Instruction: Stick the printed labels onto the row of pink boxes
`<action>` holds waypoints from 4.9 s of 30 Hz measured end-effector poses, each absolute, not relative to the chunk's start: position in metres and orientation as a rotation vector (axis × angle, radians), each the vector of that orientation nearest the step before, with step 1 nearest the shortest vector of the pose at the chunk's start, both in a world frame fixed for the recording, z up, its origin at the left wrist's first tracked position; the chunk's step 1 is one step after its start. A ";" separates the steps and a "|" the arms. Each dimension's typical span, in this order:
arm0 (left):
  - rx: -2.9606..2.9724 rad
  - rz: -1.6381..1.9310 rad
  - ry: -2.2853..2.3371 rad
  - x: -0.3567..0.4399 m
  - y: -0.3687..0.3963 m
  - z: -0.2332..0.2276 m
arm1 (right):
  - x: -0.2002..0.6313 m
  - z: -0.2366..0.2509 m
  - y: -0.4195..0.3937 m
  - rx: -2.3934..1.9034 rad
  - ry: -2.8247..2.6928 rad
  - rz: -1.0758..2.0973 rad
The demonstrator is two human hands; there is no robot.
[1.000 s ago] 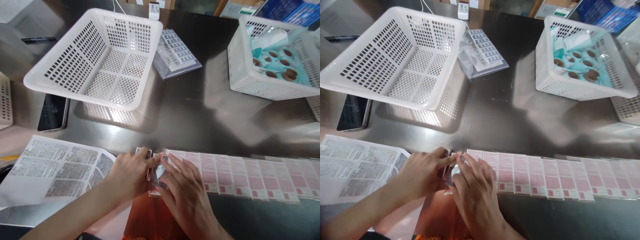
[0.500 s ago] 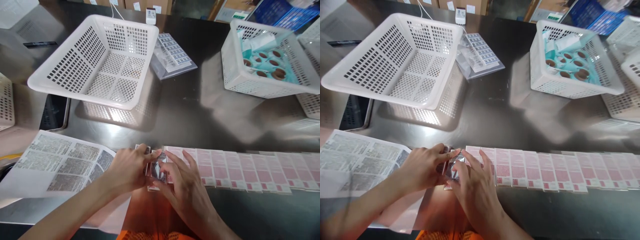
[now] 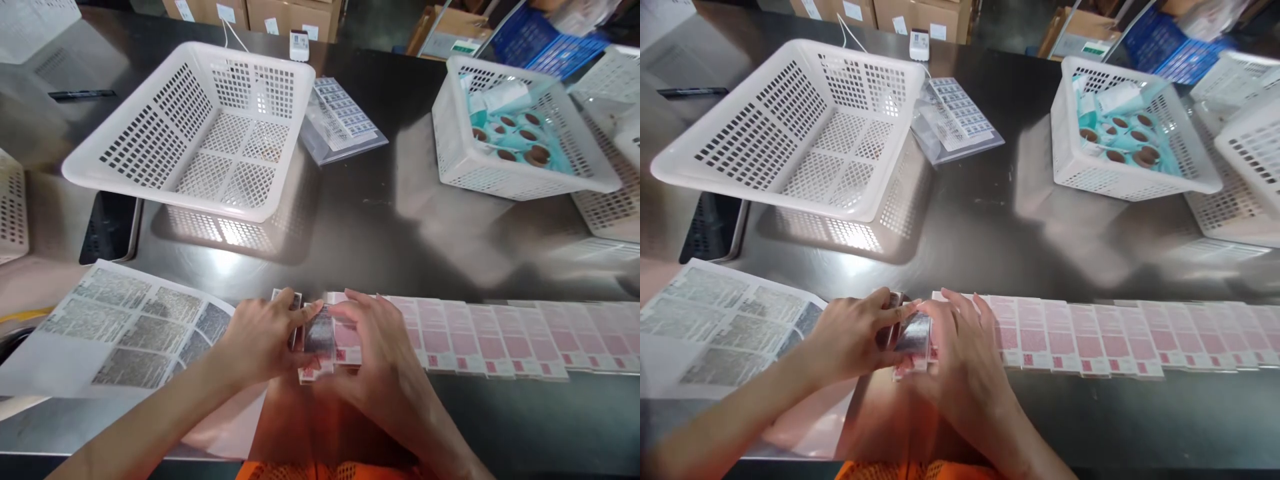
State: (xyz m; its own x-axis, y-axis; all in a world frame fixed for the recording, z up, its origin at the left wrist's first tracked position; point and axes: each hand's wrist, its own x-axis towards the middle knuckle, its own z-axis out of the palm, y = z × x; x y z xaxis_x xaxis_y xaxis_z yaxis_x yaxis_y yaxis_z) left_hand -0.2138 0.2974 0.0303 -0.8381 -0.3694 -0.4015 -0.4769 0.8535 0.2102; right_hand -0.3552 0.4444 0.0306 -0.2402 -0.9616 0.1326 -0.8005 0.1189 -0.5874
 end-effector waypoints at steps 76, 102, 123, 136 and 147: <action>-1.874 1.744 2.575 -0.198 0.339 0.100 | -0.319 0.003 0.495 -0.837 1.443 -1.516; -1.381 2.053 2.643 -0.157 0.402 0.072 | -0.283 0.040 0.480 -0.709 1.501 -1.903; -1.617 1.940 2.710 -0.159 0.408 0.071 | -0.275 0.034 0.476 -0.464 1.336 -2.016; -1.712 2.085 2.584 -0.161 0.410 0.068 | -0.279 0.038 0.469 -0.520 1.364 -2.006; -1.587 2.045 2.693 -0.158 0.405 0.064 | -0.282 0.042 0.467 -0.606 1.465 -1.956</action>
State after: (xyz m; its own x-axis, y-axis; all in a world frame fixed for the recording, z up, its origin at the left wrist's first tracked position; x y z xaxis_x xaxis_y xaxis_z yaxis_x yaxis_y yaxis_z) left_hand -0.1578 0.4048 0.0637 -0.4984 -0.8667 -0.0217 -0.2535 0.1218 0.9596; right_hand -0.2815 0.4670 0.0424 -0.7067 -0.7075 -0.0016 0.2004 -0.1980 -0.9595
